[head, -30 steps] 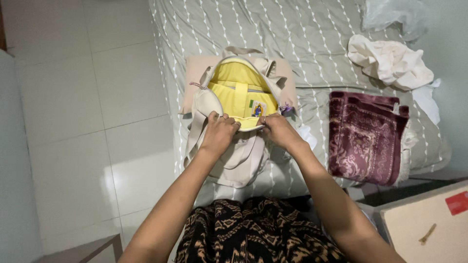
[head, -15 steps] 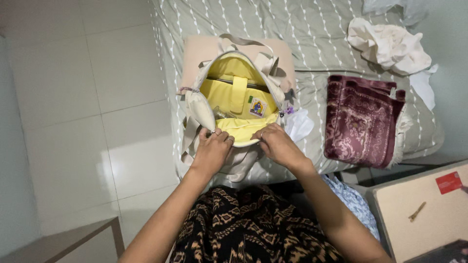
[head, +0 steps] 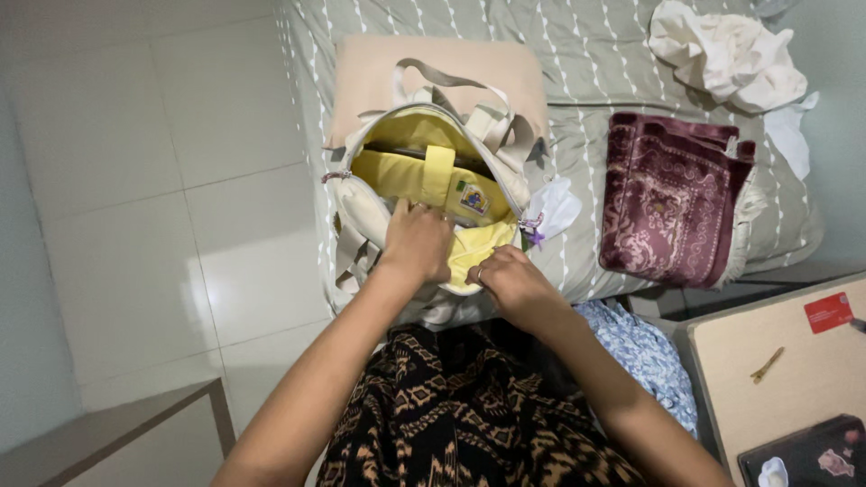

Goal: The person unzips a beige backpack on the bed and removes items one at a time: a wallet, a light green water bottle placed on the nightstand, a spray bottle, eyeglasses, and a small camera set on the nightstand. They then lift a laptop out of the backpack and place it on the bed.

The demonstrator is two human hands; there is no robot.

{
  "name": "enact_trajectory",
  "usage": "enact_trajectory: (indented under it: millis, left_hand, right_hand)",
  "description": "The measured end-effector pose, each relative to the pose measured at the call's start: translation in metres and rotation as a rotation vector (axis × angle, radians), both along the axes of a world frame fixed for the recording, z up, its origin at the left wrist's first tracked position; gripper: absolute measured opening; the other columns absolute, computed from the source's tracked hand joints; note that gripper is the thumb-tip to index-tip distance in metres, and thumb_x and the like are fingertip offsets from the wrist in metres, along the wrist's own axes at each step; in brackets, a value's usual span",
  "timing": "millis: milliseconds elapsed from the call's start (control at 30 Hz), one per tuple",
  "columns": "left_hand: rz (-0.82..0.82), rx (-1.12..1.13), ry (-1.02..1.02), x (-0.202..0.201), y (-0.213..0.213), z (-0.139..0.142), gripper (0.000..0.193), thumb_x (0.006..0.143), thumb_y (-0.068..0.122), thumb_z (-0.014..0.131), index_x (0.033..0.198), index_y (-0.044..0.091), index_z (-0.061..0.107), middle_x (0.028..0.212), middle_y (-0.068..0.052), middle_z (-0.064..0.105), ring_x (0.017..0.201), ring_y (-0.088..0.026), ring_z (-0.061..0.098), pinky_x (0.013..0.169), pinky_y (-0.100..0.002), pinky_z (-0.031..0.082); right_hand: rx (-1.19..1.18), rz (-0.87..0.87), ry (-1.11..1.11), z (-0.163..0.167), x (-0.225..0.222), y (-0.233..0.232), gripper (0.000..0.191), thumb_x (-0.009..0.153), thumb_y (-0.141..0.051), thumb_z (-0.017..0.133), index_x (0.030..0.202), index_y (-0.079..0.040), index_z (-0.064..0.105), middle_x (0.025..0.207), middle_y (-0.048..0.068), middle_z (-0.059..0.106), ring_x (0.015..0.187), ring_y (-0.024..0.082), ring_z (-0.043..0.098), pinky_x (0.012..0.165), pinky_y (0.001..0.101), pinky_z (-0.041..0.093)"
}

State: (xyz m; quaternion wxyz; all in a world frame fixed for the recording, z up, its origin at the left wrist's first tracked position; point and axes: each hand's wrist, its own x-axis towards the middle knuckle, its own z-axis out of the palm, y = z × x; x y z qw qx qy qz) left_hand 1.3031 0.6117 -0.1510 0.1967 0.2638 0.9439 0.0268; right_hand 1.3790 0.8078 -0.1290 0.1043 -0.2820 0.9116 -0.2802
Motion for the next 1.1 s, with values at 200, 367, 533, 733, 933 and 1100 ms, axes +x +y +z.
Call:
enact_trajectory:
  millis: [200, 367, 533, 733, 933, 1100]
  left_hand:
    - [0.039, -0.340, -0.442, -0.013, 0.018, -0.020, 0.061, 0.084, 0.042, 0.063, 0.139, 0.015, 0.066, 0.148, -0.013, 0.060, 0.137, -0.030, 0.056, 0.114, -0.053, 0.037]
    - [0.080, -0.402, -0.534, 0.017, 0.004, -0.044, 0.081, 0.099, 0.061, 0.042, 0.167, 0.026, 0.017, 0.162, -0.014, 0.040, 0.148, -0.035, 0.039, 0.120, -0.068, 0.012]
    - [0.089, -0.353, -0.465, 0.041, -0.011, -0.063, 0.069, 0.103, 0.059, 0.031, 0.165, 0.031, 0.017, 0.169, -0.012, 0.022, 0.156, -0.035, 0.021, 0.120, -0.065, 0.002]
    - [0.093, -0.358, -0.500, 0.049, -0.012, -0.059, 0.063, 0.104, 0.058, 0.028, 0.162, 0.033, 0.028, 0.168, -0.011, 0.026, 0.157, -0.030, 0.019, 0.122, -0.065, -0.001]
    - [0.090, -0.353, -0.611, 0.062, -0.025, -0.051, 0.062, 0.102, 0.059, 0.030, 0.155, 0.033, 0.046, 0.161, -0.010, 0.043, 0.154, -0.030, 0.033, 0.125, -0.061, 0.001]
    - [0.117, -0.332, -0.587, 0.075, -0.028, -0.060, 0.065, 0.101, 0.058, 0.034, 0.148, 0.020, 0.057, 0.157, -0.013, 0.048, 0.153, -0.031, 0.033, 0.123, -0.062, -0.004]
  right_hand:
    - [0.007, 0.048, -0.032, 0.017, 0.010, -0.005, 0.022, 0.082, -0.001, 0.061, 0.096, -0.008, 0.076, 0.087, 0.011, 0.072, 0.094, 0.031, 0.065, 0.097, 0.0418, 0.044]
    - [0.313, 0.155, -0.382, 0.012, -0.008, -0.005, 0.028, 0.082, -0.030, 0.076, 0.096, -0.006, 0.075, 0.090, 0.017, 0.072, 0.090, 0.035, 0.068, 0.085, 0.0441, 0.053]
    - [0.016, 0.112, -0.543, -0.034, -0.063, -0.019, 0.041, 0.109, -0.036, 0.043, 0.109, -0.010, 0.074, 0.097, 0.016, 0.075, 0.087, 0.031, 0.070, 0.086, 0.0419, 0.056]
    - [0.189, 0.028, -0.435, -0.062, -0.105, -0.047, 0.047, 0.081, -0.008, 0.070, 0.127, -0.011, 0.065, 0.124, 0.017, 0.068, 0.116, 0.033, 0.065, 0.098, 0.0403, 0.051]
    - [0.312, 0.044, -0.458, -0.053, -0.109, -0.065, 0.068, 0.077, -0.003, 0.066, 0.143, -0.018, 0.054, 0.140, 0.013, 0.063, 0.130, 0.032, 0.058, 0.106, 0.0397, 0.046]
    - [0.700, 0.107, -0.502, -0.070, -0.096, -0.092, 0.058, 0.090, -0.021, 0.066, 0.146, -0.017, 0.051, 0.150, 0.012, 0.048, 0.143, 0.036, 0.039, 0.118, 0.0594, 0.025]
